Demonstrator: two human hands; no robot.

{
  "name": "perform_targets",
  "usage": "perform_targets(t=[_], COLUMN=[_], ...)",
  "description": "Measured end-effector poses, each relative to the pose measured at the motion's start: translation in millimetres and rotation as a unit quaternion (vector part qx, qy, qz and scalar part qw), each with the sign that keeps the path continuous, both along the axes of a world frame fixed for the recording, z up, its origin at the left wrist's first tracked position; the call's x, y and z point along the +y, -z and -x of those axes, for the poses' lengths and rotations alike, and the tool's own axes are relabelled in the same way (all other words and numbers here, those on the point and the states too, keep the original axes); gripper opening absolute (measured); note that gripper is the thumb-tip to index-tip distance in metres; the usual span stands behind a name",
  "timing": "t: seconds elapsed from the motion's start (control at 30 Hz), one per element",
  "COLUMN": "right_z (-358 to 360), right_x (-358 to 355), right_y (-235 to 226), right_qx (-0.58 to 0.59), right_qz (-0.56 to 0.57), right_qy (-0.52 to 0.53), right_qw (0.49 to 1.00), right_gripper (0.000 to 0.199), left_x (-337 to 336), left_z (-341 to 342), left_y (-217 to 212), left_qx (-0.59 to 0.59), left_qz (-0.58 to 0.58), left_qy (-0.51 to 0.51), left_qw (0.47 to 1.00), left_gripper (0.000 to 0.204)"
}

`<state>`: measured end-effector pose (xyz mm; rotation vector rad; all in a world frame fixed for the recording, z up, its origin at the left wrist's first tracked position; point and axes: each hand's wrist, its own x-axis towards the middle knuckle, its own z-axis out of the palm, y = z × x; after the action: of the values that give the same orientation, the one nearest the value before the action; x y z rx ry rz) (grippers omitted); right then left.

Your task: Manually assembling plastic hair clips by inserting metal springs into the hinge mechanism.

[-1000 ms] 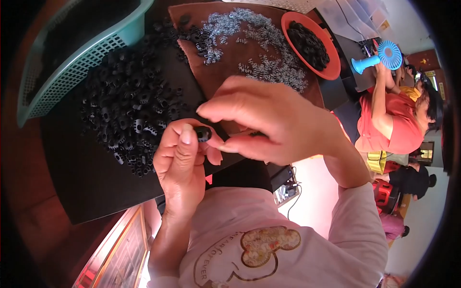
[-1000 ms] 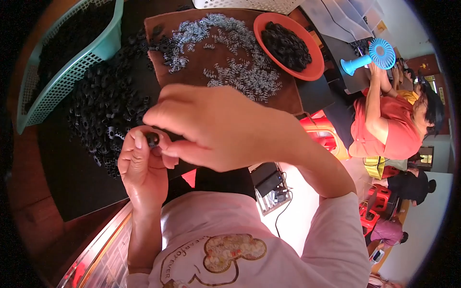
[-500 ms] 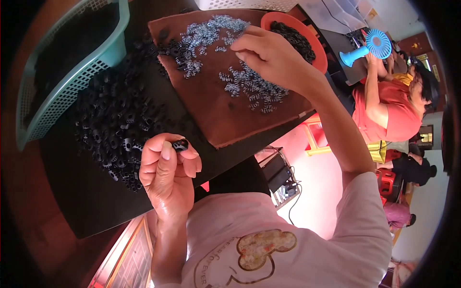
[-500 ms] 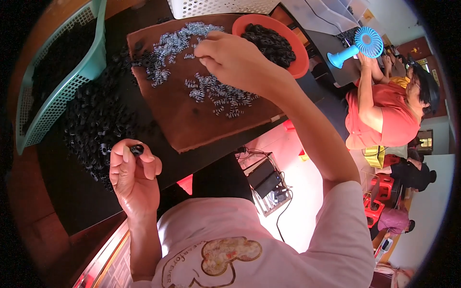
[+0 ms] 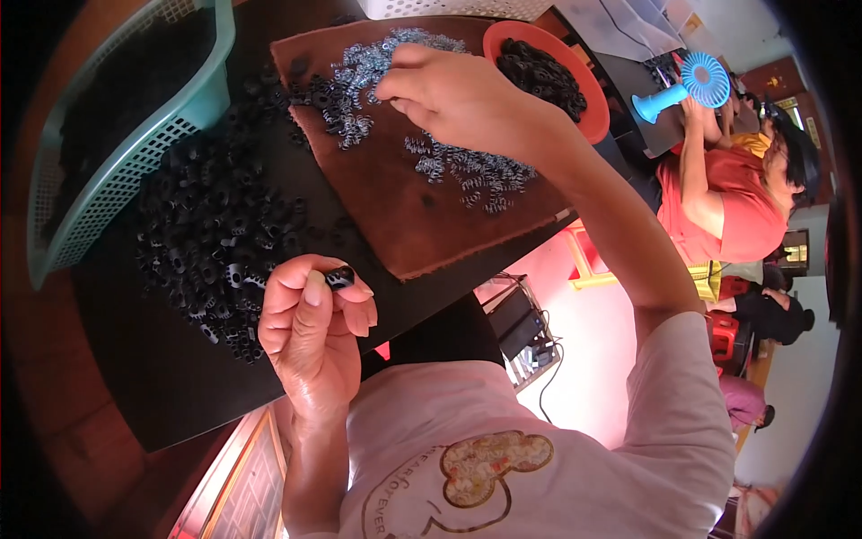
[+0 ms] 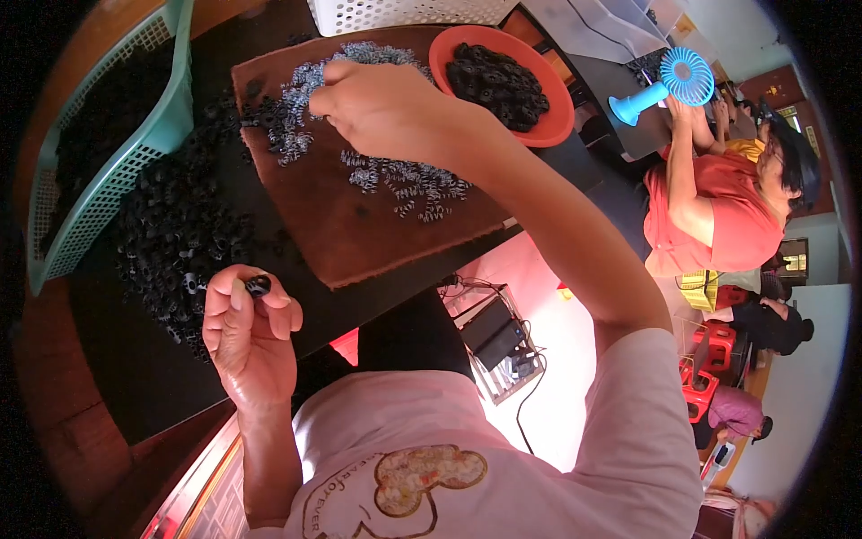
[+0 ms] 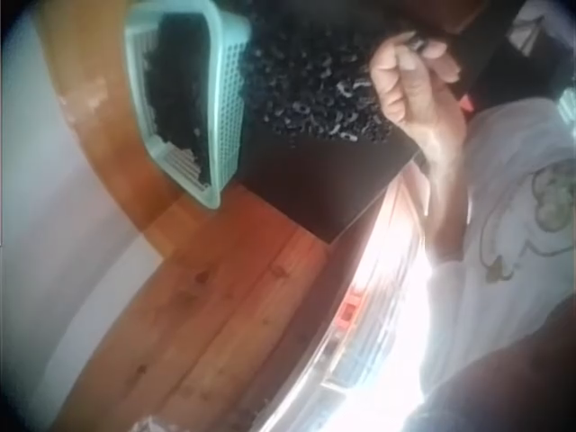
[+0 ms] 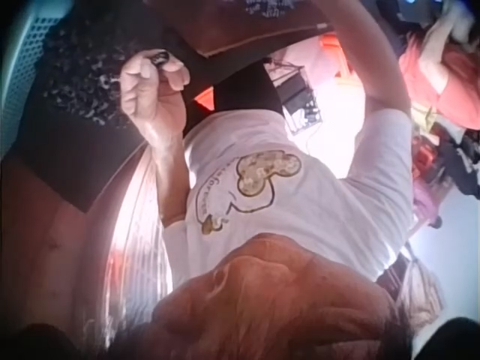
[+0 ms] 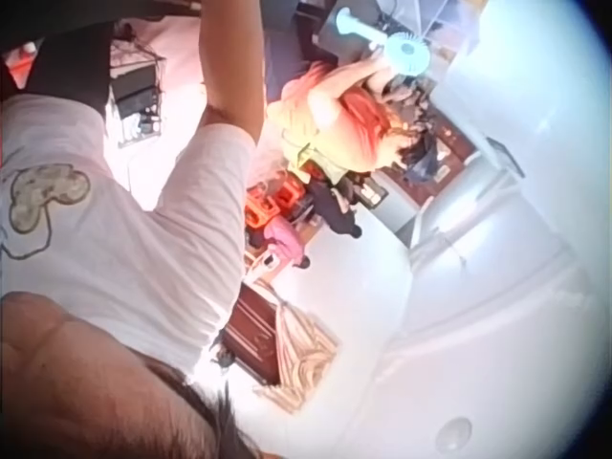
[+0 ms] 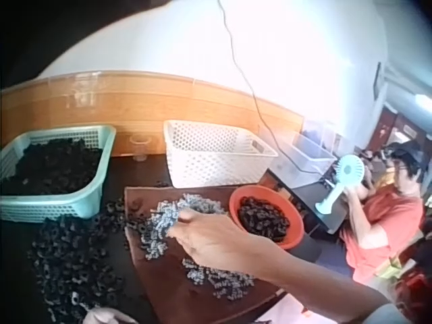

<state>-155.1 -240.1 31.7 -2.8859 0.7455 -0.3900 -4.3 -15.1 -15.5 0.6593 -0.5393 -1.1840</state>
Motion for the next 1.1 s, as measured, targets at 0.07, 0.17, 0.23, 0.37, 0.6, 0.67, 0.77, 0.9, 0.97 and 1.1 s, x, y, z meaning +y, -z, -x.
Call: perform_targets(t=[0.07,0.17,0.23,0.37,0.6,0.67,0.77,0.9,0.97,1.1], right_z=[-8,-12,-11,-8,3,6,12,16,14,-1], right_x=[-4,-8,-11,-7,-4,-5,-7,-6,7,54], right_y=[8,10,10,-3,-5,-3,-7,-8,-14,-41], right_qx=[0.007,0.006,-0.002,-0.070,-0.083,-0.098,-0.118,-0.103,-0.122,-0.151], right_qz=[0.024,0.054,0.059,-0.057,-0.207,-0.202,-0.215,-0.214,-0.269,-0.462], right_qy=[-0.001,-0.010,-0.016,-0.026,0.039,0.038,0.050,0.062,0.051,-0.006], right_qw=[1.000,0.998,0.998,0.996,0.974,0.974,0.968,0.969,0.954,0.874], right_gripper=[0.008,0.006,0.006,0.004,0.011,0.013,0.016,0.019,0.019,0.022], left_x=[1,2,2,2,0,0,1,1,1,1], left_z=[-1,-1,-1,-1,0,0,0,0,-1,-3], left_y=[0,0,-1,-1,-1,-1,-1,-1,0,2], left_qx=[0.001,0.003,0.005,0.006,-0.003,-0.005,-0.009,-0.012,-0.010,0.006], left_qz=[-0.002,-0.003,-0.008,-0.005,-0.009,-0.010,-0.013,-0.020,-0.025,-0.022], left_qy=[0.000,-0.001,-0.001,0.000,0.001,0.000,-0.003,-0.004,-0.008,-0.012], left_qw=[1.000,1.000,1.000,1.000,1.000,1.000,1.000,1.000,1.000,1.000], left_gripper=[0.021,0.021,0.021,0.021,0.022,0.022,0.022,0.022,0.022,0.023])
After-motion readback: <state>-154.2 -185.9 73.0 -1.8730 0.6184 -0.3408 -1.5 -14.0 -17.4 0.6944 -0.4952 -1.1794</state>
